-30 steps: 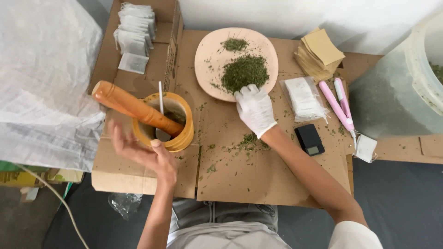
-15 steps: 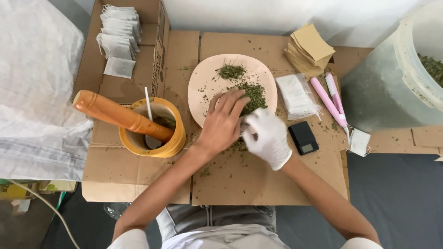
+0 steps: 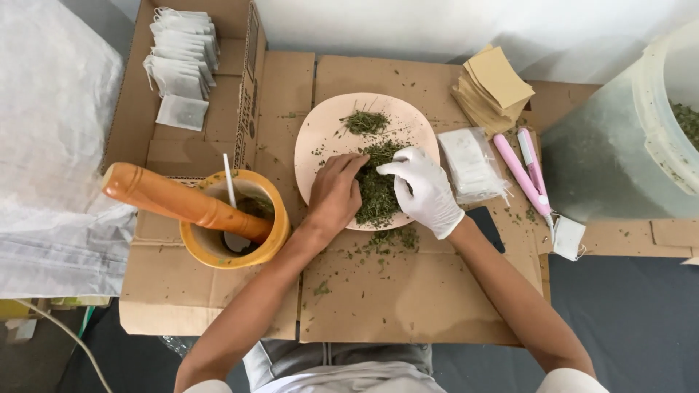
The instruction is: The person prepares tea by scooping leaves into a mortar and then manually filling small tea bags with processed leaves.
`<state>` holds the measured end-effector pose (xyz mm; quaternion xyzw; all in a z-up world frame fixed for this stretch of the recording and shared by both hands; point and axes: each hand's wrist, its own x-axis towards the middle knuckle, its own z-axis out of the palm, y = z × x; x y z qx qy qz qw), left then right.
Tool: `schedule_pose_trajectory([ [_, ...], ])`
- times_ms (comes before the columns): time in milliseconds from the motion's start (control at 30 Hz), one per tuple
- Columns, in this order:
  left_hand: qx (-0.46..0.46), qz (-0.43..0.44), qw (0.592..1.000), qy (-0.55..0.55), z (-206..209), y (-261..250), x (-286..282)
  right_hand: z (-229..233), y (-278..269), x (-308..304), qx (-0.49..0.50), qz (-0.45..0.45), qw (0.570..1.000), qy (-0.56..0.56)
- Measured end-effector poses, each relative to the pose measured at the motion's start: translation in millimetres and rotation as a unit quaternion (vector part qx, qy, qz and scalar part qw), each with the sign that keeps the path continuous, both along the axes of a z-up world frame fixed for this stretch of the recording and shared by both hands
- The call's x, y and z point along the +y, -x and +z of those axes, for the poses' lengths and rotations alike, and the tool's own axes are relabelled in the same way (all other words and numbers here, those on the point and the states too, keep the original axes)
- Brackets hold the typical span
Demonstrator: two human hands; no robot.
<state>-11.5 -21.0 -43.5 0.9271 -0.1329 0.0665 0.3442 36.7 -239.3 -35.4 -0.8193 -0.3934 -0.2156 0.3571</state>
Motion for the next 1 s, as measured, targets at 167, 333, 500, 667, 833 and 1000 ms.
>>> schedule_pose_trajectory([
  [167, -0.026, -0.015, 1.000, -0.004, -1.4, 0.7, 1.7, -6.8, -4.0, -10.3, 0.004, -0.002, 0.998, 0.065],
  [333, 0.002, -0.035, 0.999, -0.018, 1.5, -0.7, 0.7, -14.2, 6.2, -25.5, -0.027, 0.002, 0.993, 0.111],
  [500, -0.011, -0.030, 0.999, -0.028, -5.7, -3.6, -0.4, 8.5, 25.7, -15.4, -0.008, 0.083, 0.973, 0.214],
  [667, -0.012, -0.034, 0.999, -0.030, -12.5, -4.9, 0.6, 3.6, 28.4, -13.9, -0.021, 0.091, 0.968, 0.233],
  [833, -0.012, -0.028, 0.999, -0.034, -12.5, -4.6, -0.2, -2.6, 24.9, -16.1, -0.040, 0.077, 0.968, 0.237],
  [1000, -0.013, -0.038, 0.999, -0.031, -12.4, -5.9, 1.8, -13.6, 25.8, -13.6, -0.071, 0.039, 0.947, 0.312],
])
